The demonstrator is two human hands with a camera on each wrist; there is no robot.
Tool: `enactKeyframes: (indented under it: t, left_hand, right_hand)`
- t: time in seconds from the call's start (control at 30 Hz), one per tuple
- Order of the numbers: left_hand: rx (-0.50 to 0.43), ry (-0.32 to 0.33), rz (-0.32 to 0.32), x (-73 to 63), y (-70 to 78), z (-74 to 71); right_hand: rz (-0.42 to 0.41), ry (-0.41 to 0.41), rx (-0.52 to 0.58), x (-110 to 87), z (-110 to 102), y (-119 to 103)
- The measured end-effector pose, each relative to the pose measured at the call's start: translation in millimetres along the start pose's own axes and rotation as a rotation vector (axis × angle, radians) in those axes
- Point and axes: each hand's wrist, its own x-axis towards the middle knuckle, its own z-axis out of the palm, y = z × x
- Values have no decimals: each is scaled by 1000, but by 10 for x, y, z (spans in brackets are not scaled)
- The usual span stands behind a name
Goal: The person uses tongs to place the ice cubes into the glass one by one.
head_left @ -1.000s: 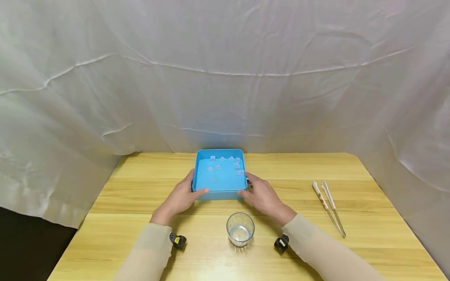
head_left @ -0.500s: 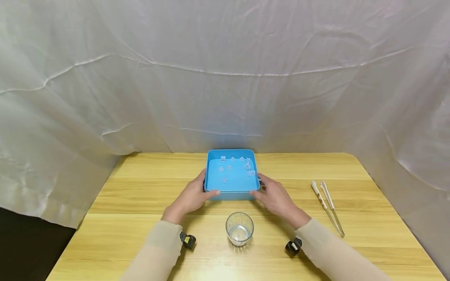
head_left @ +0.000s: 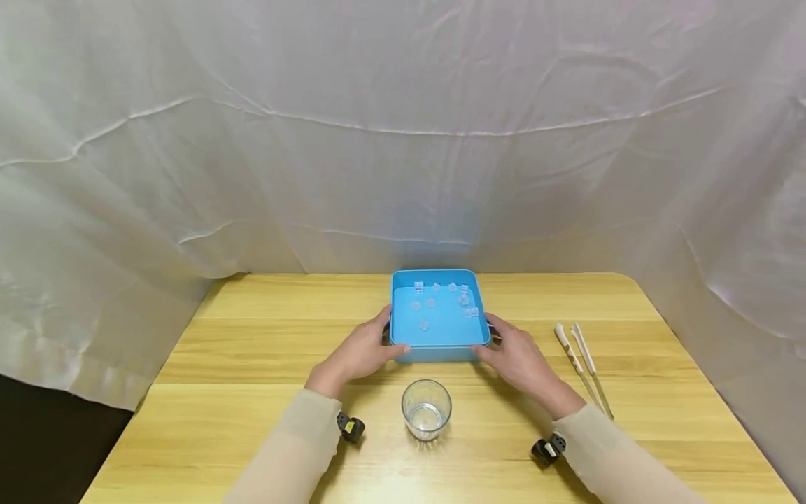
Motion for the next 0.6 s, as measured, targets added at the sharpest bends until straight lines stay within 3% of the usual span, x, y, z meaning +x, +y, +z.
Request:
enactKeyframes:
  t: [0.33,0.6]
  left_hand:
    - [5,-61,43,18,106,55]
    - [0,-96,43,20,149,66]
  right_hand:
    - [22,17,19,-129,-106,122]
    - [14,24,9,-183,-155,138]
